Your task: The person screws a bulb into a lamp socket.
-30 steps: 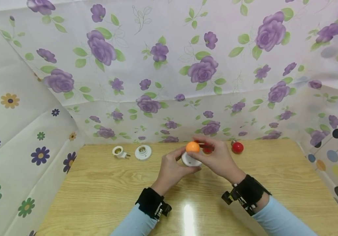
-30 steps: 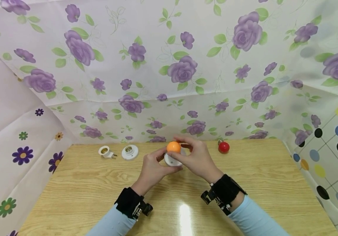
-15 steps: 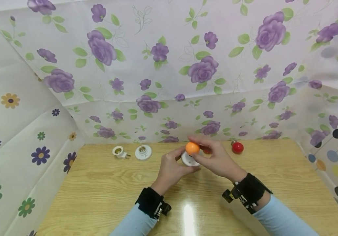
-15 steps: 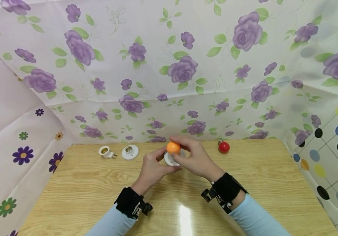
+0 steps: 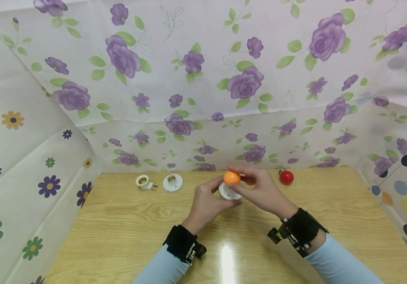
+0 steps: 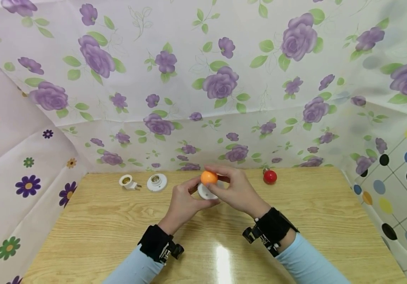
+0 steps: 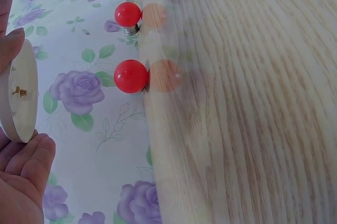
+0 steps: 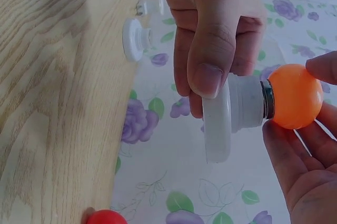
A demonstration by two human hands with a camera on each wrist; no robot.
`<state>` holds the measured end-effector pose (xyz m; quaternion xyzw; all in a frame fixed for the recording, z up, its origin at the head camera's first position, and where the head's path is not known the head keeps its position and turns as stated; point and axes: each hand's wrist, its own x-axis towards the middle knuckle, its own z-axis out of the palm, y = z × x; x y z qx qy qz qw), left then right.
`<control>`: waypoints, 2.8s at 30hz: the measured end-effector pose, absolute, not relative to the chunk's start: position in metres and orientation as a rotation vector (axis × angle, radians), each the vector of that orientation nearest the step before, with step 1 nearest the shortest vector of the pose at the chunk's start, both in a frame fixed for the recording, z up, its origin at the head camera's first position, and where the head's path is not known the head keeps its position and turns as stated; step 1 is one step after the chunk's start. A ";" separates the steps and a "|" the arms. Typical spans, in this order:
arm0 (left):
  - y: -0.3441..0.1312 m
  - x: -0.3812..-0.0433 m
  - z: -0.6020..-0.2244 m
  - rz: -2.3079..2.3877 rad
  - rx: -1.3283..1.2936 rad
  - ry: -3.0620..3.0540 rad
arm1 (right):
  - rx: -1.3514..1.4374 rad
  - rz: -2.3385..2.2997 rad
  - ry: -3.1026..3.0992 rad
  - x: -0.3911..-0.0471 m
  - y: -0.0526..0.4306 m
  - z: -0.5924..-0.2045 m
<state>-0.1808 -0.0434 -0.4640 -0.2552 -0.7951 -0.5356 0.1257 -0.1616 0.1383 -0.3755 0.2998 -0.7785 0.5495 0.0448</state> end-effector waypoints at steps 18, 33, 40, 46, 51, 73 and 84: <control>-0.043 -0.179 -0.462 -1.588 -0.736 -2.316 | 0.799 1.702 -2.346 -0.166 0.138 -0.387; -0.045 -0.179 -0.462 -1.566 -0.720 -2.328 | 0.841 1.610 -2.381 -0.179 0.146 -0.401; -0.045 -0.179 -0.463 -1.561 -0.732 -2.315 | 0.900 1.708 -2.413 -0.169 0.142 -0.386; -0.045 -0.179 -0.462 -1.571 -0.733 -2.310 | 0.949 1.730 -2.380 -0.160 0.137 -0.372; -0.045 -0.179 -0.462 -1.567 -0.737 -2.313 | 0.950 1.717 -2.382 -0.159 0.137 -0.370; -0.043 -0.179 -0.463 -1.549 -0.743 -2.303 | 0.821 1.755 -2.345 -0.160 0.136 -0.373; -0.044 -0.179 -0.462 -1.565 -0.737 -2.318 | 0.729 1.674 -2.336 -0.162 0.136 -0.381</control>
